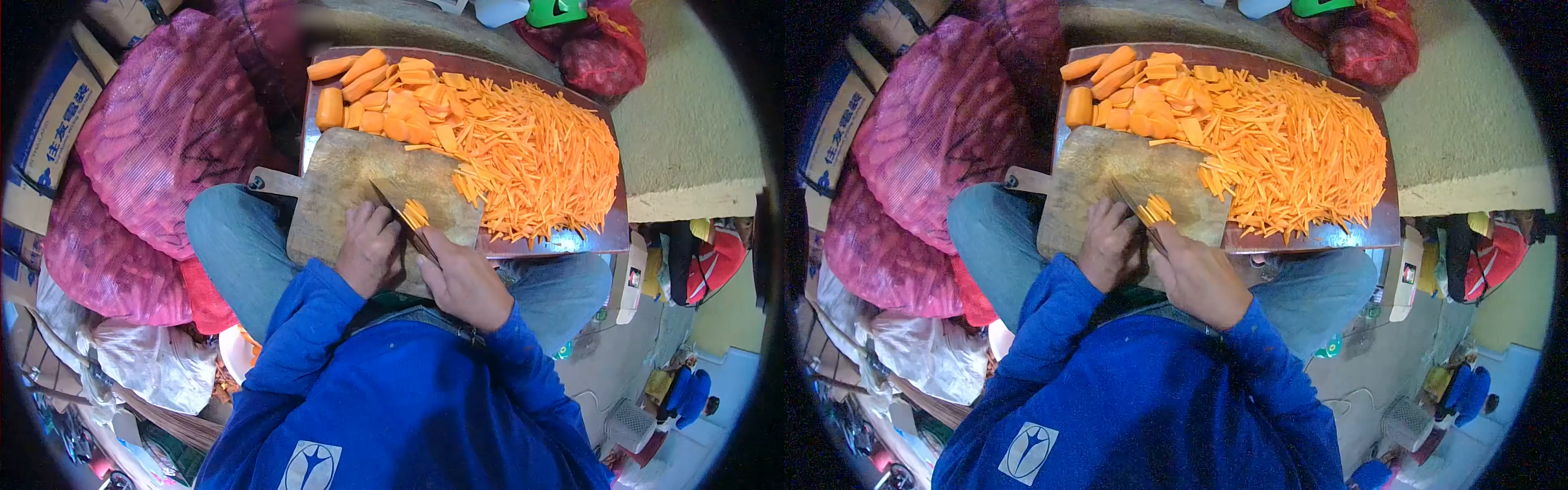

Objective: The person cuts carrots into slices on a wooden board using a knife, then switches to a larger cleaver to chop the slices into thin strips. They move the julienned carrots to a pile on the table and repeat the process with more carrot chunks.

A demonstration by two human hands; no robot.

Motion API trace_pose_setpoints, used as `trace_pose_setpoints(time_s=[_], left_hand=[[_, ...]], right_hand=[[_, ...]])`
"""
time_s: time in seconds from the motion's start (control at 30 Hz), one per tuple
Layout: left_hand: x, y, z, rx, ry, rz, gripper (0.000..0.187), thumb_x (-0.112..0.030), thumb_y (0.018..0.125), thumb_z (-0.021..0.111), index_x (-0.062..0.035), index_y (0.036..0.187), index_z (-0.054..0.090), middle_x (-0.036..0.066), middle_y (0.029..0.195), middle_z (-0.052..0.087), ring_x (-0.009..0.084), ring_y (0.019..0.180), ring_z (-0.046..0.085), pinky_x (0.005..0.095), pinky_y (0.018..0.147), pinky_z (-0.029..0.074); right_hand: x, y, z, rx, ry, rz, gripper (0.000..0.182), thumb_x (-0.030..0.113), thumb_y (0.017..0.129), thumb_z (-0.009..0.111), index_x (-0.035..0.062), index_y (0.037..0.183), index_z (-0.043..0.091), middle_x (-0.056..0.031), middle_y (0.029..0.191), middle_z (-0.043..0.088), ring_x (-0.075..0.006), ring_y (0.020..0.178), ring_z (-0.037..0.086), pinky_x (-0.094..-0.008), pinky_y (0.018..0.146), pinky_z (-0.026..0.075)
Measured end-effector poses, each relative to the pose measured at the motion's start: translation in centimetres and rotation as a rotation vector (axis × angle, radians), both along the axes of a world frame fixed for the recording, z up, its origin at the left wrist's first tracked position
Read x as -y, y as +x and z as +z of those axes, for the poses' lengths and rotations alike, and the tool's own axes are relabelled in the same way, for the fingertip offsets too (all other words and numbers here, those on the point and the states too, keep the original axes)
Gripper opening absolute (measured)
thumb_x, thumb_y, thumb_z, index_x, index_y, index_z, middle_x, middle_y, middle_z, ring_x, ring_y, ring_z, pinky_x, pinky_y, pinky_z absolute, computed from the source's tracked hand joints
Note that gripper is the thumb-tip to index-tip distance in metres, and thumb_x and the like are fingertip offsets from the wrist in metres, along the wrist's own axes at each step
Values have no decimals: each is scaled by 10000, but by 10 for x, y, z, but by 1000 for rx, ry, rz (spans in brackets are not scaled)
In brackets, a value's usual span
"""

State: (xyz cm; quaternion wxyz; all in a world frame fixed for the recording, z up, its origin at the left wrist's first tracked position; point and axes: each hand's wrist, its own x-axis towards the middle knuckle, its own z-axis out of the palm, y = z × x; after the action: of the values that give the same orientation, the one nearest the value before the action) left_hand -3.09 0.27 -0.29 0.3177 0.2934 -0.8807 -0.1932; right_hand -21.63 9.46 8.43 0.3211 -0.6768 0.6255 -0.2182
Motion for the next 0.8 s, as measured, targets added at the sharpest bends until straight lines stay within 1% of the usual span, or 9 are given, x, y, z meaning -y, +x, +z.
trace_pose_setpoints(time_s=[0.1, 0.23, 0.37, 0.47, 0.53, 0.67, 0.7, 0.73, 0.8], left_hand=[[0, -2, -3, -38, -46, 21, 310, -60, 688, 758, 17, 985, 717, 168, 1041, 606, 382, 1011, 562, 498, 881, 443], [-3, 0, -1, 19, 6, 43, 309, -60, 690, 754, 8, 989, 720, 163, 1040, 604, 381, 1014, 565, 500, 878, 443], [-2, 0, -1, -5, -11, 25, 267, -55, 719, 753, -6, 980, 726, 150, 1019, 612, 372, 1012, 571, 489, 871, 445], [1, 0, -4, -46, 10, 30, 258, -47, 731, 755, -16, 986, 732, 136, 1000, 623, 364, 992, 580, 476, 865, 448], [2, 3, -3, -80, 22, 35, 261, -41, 736, 757, -21, 995, 736, 128, 992, 629, 360, 982, 586, 469, 858, 450], [12, 7, 6, -166, -26, 181, 201, 0, 760, 776, -32, 957, 750, 114, 966, 658, 347, 931, 614, 461, 822, 457], [16, 8, 9, -211, -48, 255, 173, 9, 772, 786, -35, 936, 754, 110, 957, 667, 342, 919, 622, 460, 811, 458], [18, 8, 12, -211, -49, 248, 173, 9, 772, 786, -35, 936, 754, 110, 957, 667, 342, 919, 622, 460, 811, 458], [21, 10, 16, -307, 14, 335, 132, 8, 788, 800, -44, 900, 756, 96, 937, 676, 328, 898, 628, 459, 806, 459]], right_hand=[[-1, 0, 8, 3, -14, -7, 375, 168, 1029, 628, -6, 1340, 509, -358, 971, 694, -554, 892, 692, -630, 764, 541], [-6, 0, 7, 9, 43, -34, 330, 181, 1035, 627, -8, 1282, 517, -354, 953, 692, -554, 885, 692, -625, 759, 540], [-3, 0, -1, 9, -26, -21, 349, 174, 1035, 632, -13, 1309, 522, -345, 956, 697, -553, 884, 692, -632, 748, 532], [-2, -3, 4, 62, -99, -20, 370, 164, 1039, 636, -12, 1351, 544, -323, 939, 697, -544, 875, 696, -593, 736, 544], [-6, -5, 25, 228, 59, -181, 361, 162, 1049, 633, -7, 1364, 580, -309, 931, 694, -537, 866, 696, -541, 729, 552], [-16, -14, 9, 210, -41, -147, 341, 162, 1050, 641, -10, 1342, 607, -303, 928, 691, -516, 873, 705, -501, 745, 556], [-18, -13, 6, 253, -2, -115, 342, 157, 1045, 646, -15, 1338, 610, -308, 941, 694, -509, 886, 712, -501, 757, 557], [-20, -12, 5, 297, 39, -81, 343, 152, 1040, 652, -19, 1335, 613, -313, 955, 697, -501, 900, 718, -501, 769, 557], [-21, -16, 3, 253, 59, -91, 335, 153, 1036, 658, -22, 1319, 623, -313, 955, 698, -496, 908, 721, -496, 774, 558]])
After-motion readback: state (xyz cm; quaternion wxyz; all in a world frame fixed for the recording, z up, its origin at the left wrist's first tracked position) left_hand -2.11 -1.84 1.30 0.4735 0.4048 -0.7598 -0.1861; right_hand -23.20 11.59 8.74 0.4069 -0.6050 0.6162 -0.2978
